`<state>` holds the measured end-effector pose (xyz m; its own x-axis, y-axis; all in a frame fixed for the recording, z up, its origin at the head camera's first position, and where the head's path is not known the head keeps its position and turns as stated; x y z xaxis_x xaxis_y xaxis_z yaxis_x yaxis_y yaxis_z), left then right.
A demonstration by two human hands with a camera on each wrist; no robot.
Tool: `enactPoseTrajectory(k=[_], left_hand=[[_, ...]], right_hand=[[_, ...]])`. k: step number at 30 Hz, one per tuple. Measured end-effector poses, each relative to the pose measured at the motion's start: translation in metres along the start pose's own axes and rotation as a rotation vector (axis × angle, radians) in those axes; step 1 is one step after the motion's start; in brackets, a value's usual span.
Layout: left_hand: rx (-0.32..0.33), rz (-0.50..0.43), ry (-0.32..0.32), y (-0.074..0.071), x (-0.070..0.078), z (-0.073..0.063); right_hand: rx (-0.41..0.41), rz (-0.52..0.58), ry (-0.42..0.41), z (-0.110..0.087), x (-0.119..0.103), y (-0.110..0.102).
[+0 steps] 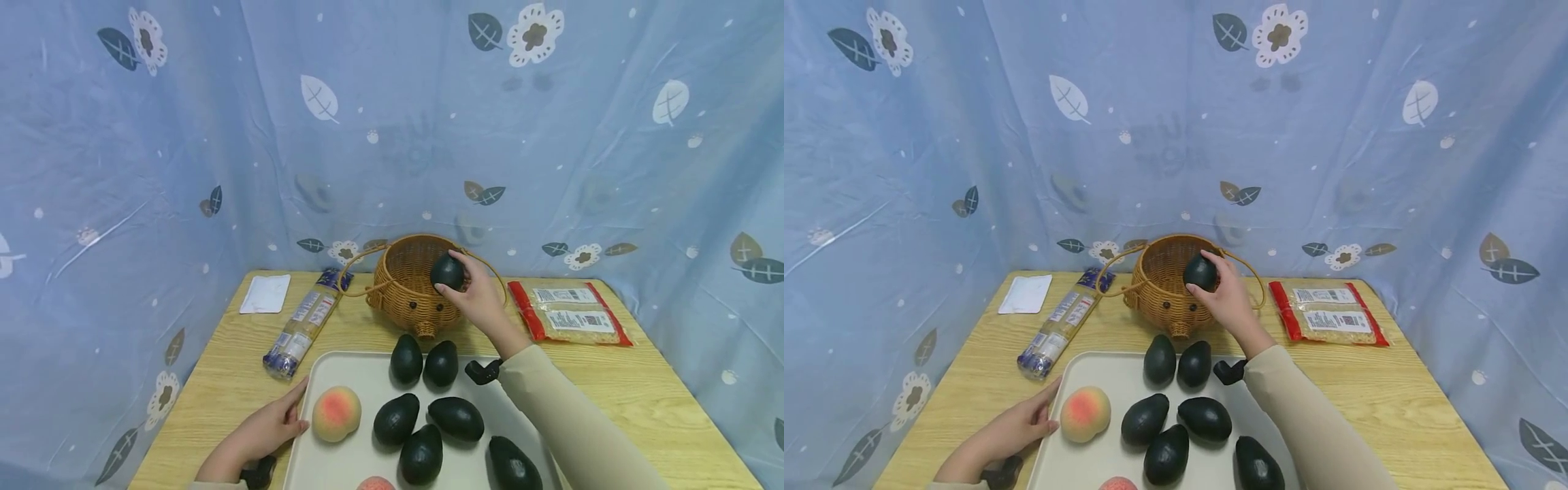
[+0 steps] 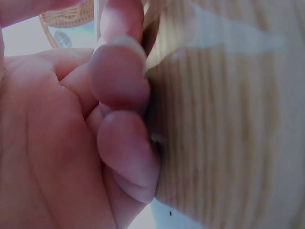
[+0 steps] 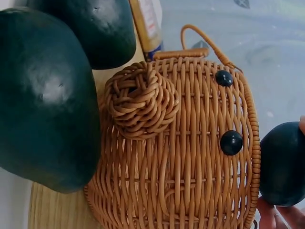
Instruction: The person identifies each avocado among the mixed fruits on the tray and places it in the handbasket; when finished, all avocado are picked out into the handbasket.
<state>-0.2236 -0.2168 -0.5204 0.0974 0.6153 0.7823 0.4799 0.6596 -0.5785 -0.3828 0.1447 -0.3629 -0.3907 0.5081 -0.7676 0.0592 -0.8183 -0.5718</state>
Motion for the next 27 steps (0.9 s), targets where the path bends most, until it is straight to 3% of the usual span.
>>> enactPoseTrajectory(k=[8, 18, 21, 27], left_hand=[[0.015, 0.032, -0.011, -0.002, -0.003, -0.003], [0.025, 0.038, 0.001, -0.002, -0.001, 0.003], [0.016, 0.024, -0.01, -0.001, -0.001, 0.002], [0.004, 0.002, -0.007, 0.002, -0.002, 0.0]], right_hand=[[-0.027, -0.003, 0.028, 0.004, 0.001, 0.007], [-0.019, -0.073, 0.052, -0.003, 0.0, -0.002], [-0.009, -0.12, 0.004, -0.01, -0.007, -0.002], [-0.035, -0.335, -0.225, -0.04, -0.045, 0.007]])
Point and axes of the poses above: each hand's wrist, its own z-axis towards the middle knuckle, its own y-axis out of the palm, x = y × z, the point moved 9 cm from there along z, towards the middle knuckle, and after that the axes turned 7 degrees about -x, right-handed, at the moved point
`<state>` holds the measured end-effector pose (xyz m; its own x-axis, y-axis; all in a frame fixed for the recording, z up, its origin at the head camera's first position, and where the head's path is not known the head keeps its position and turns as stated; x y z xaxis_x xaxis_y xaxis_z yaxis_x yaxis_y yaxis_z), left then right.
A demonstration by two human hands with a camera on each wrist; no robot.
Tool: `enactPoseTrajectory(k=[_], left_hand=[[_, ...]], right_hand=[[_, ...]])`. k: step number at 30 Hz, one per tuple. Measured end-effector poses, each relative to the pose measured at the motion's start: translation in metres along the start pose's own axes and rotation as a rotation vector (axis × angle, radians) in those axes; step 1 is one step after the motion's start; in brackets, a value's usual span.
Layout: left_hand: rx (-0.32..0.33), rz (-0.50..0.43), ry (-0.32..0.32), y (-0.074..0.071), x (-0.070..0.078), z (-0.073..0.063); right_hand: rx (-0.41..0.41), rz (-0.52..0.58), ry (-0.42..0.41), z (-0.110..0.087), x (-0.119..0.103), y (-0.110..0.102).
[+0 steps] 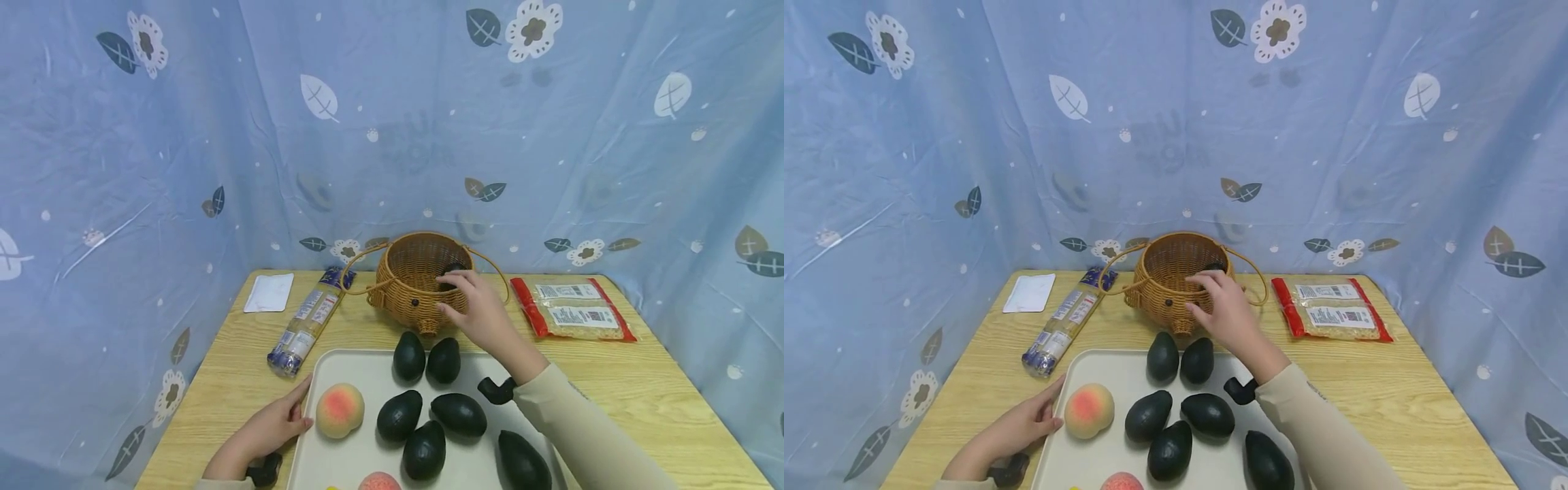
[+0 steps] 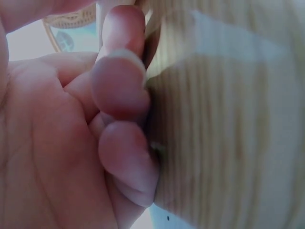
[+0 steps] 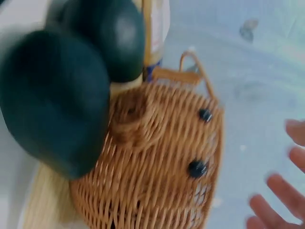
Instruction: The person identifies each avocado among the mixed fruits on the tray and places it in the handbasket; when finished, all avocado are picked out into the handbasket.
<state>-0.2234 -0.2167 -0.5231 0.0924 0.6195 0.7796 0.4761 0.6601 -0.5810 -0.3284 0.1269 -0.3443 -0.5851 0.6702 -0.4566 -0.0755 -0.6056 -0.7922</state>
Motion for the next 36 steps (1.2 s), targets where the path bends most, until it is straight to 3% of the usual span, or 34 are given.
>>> enactPoseTrajectory(k=[6, 10, 13, 20, 29, 36], left_hand=[[0.001, -0.023, -0.024, 0.001, -0.005, 0.003], [0.0, -0.041, -0.028, 0.001, -0.004, 0.003], [0.001, -0.048, -0.028, 0.0, -0.004, 0.003], [0.0, -0.061, -0.036, 0.0, -0.004, 0.002], [0.019, -0.072, -0.057, 0.001, -0.004, 0.001], [0.021, -0.055, -0.051, 0.0, -0.003, 0.0]], right_hand=[[-0.252, -0.034, -0.117, -0.031, -0.021, 0.021], [-0.462, -0.015, -0.189, -0.059, -0.024, 0.038], [-0.564, -0.009, -0.209, -0.075, -0.022, 0.046], [-0.614, 0.072, -0.221, -0.099, -0.015, 0.059], [-0.765, 0.205, -0.114, -0.116, -0.008, 0.075], [-0.816, 0.202, -0.084, -0.124, -0.004, 0.085]])
Point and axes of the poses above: each hand's wrist, its own z-axis towards the middle knuckle, its own y-axis out of the palm, x = y × z, the point moved 9 cm from there along z, towards the middle knuckle, and after that the axes turned 7 degrees about -x, right-handed, at the moved point
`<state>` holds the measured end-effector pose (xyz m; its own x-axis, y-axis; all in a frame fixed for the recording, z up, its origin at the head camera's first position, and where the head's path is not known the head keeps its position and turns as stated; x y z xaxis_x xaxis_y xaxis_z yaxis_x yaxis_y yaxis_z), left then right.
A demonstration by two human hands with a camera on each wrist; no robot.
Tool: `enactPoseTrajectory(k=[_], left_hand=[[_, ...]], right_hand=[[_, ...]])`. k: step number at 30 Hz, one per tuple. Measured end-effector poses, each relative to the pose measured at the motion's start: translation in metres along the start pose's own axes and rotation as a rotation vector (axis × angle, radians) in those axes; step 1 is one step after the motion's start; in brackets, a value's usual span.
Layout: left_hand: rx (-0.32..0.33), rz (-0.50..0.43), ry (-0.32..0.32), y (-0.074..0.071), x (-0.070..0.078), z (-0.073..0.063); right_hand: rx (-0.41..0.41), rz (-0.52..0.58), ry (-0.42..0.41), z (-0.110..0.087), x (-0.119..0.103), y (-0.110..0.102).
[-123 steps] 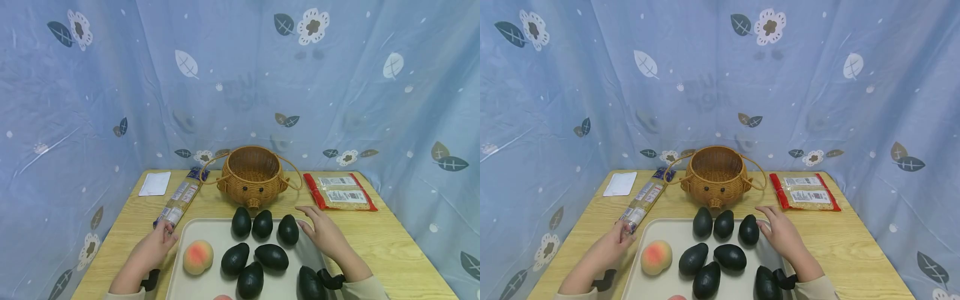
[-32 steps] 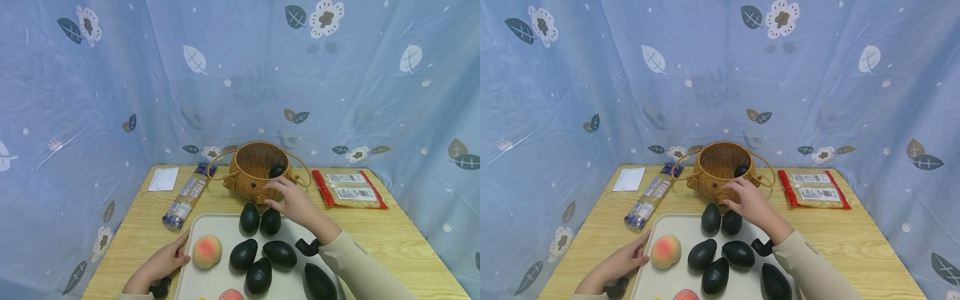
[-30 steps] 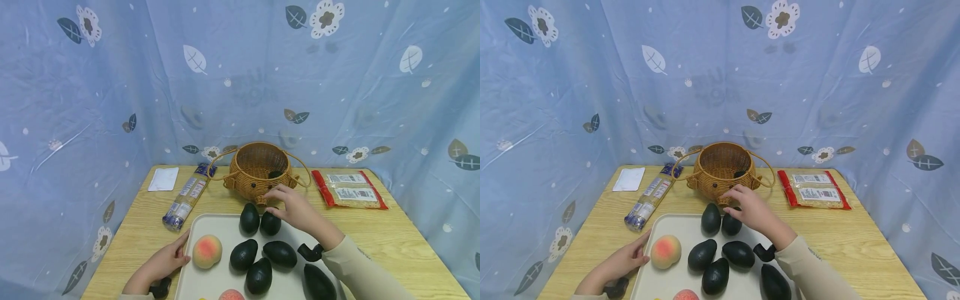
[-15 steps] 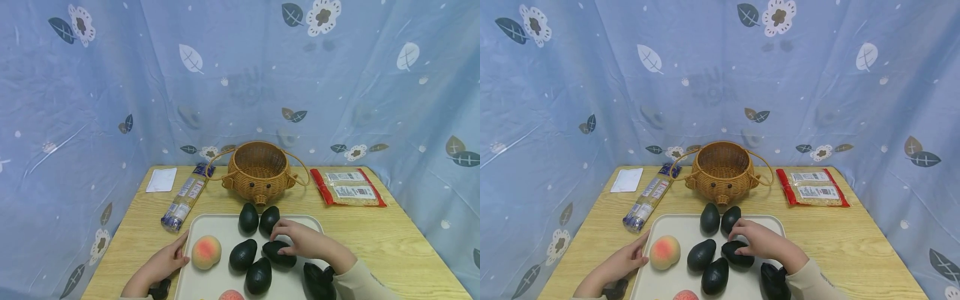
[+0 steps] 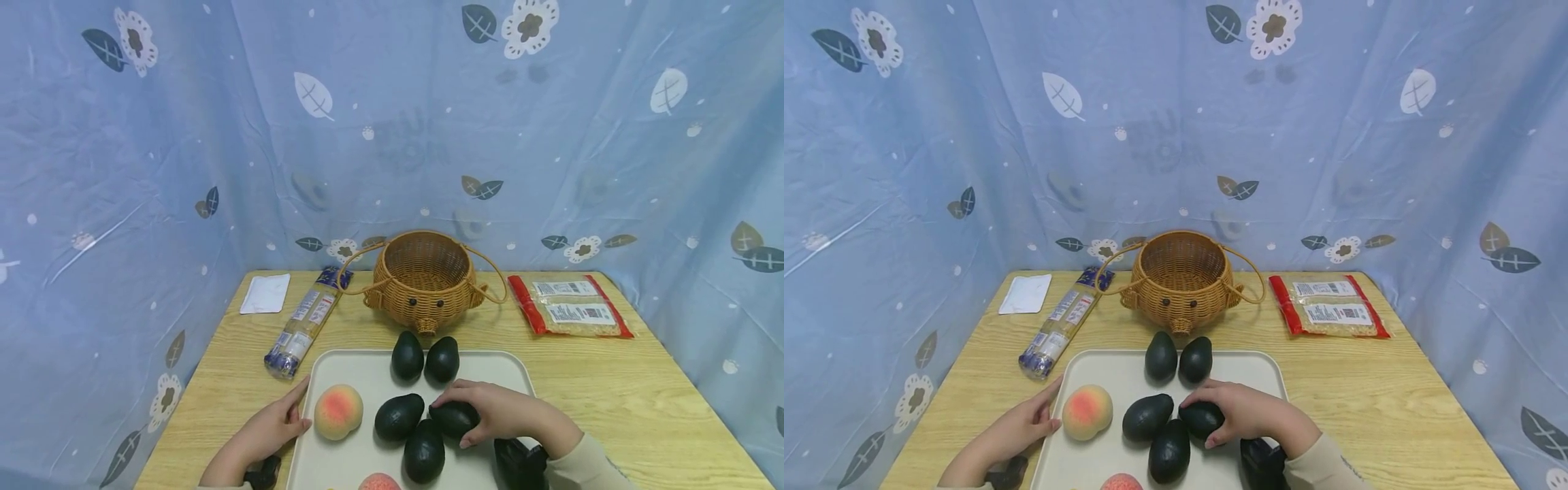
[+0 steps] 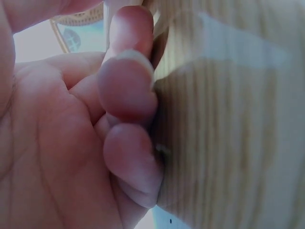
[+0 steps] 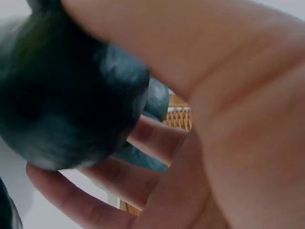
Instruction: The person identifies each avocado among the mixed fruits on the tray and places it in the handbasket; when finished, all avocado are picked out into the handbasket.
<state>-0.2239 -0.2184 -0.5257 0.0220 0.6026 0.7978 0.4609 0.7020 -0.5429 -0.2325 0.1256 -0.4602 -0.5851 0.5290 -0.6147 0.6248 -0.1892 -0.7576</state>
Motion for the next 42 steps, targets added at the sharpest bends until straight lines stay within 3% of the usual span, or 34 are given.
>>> enactPoseTrajectory(k=[11, 19, 22, 29, 34, 42], left_hand=[[0.011, 0.028, 0.001, -0.002, 0.004, -0.001], [0.02, 0.046, 0.015, -0.005, 0.007, -0.003], [0.019, 0.051, 0.013, -0.006, 0.006, -0.002], [0.002, 0.029, 0.008, -0.004, 0.001, -0.001], [0.002, 0.041, 0.049, -0.001, 0.0, 0.001], [0.011, 0.027, 0.038, 0.001, -0.002, 0.0]], right_hand=[[0.026, -0.019, 0.044, 0.0, 0.002, -0.003], [0.126, -0.089, 0.02, -0.005, -0.015, -0.034], [0.201, -0.117, 0.014, -0.006, -0.019, -0.055], [0.465, -0.108, 0.045, 0.003, -0.025, -0.109], [0.656, -0.093, 0.081, 0.016, -0.027, -0.142], [0.788, -0.027, 0.172, 0.041, -0.013, -0.174]])
Point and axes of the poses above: each hand's wrist, its own z-axis towards the middle knuckle, its own y-axis out of the palm, x = y × z, the point moved 9 cm from there along z, towards the middle knuckle, and after that the axes turned 7 degrees about -x, right-handed, at the moved point
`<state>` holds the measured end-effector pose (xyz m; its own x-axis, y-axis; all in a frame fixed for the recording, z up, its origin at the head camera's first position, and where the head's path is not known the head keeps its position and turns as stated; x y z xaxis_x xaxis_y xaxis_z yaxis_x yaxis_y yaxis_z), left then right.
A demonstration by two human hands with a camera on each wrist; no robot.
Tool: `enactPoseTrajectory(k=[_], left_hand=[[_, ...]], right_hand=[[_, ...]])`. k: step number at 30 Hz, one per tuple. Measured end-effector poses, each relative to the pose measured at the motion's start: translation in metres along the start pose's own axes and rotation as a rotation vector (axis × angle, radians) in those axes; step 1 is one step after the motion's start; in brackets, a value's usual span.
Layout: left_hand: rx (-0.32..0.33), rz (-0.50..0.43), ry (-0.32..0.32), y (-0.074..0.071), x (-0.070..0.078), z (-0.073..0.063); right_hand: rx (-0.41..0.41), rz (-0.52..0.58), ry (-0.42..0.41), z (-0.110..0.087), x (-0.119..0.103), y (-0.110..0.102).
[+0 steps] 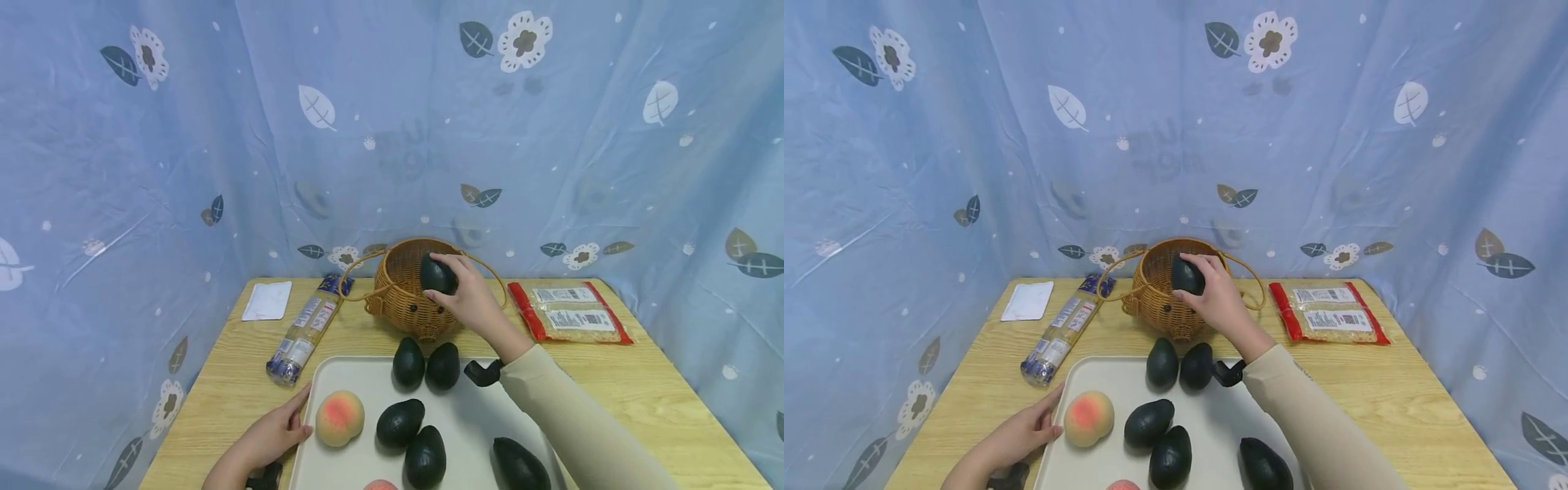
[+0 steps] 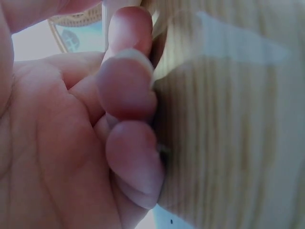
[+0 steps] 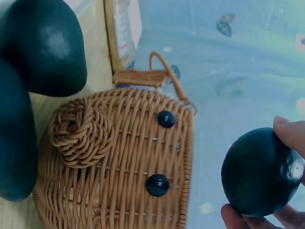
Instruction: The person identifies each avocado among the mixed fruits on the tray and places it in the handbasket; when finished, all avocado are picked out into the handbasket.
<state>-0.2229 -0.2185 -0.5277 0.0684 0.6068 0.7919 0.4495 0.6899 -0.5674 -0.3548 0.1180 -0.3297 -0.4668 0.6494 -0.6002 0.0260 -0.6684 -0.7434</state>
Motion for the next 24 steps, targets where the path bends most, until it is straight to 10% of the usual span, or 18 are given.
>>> enactPoseTrajectory(k=[9, 24], left_hand=[[-0.015, 0.004, 0.0, 0.0, 0.003, -0.001], [-0.031, -0.001, -0.01, 0.0, 0.003, 0.002]], right_hand=[[-0.005, 0.047, 0.123, 0.026, 0.025, 0.011], [-0.007, -0.019, 0.105, 0.03, 0.039, 0.017]])
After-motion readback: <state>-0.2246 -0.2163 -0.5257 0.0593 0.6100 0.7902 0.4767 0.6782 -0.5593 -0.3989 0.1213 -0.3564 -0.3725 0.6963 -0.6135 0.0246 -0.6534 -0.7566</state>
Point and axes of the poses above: each hand's wrist, its own z-axis towards the middle knuckle, its own y-axis out of the palm, x = y × z, the point moved 9 cm from there along z, towards the middle knuckle, and after that the axes turned 7 degrees about -x, right-handed, at the moved point
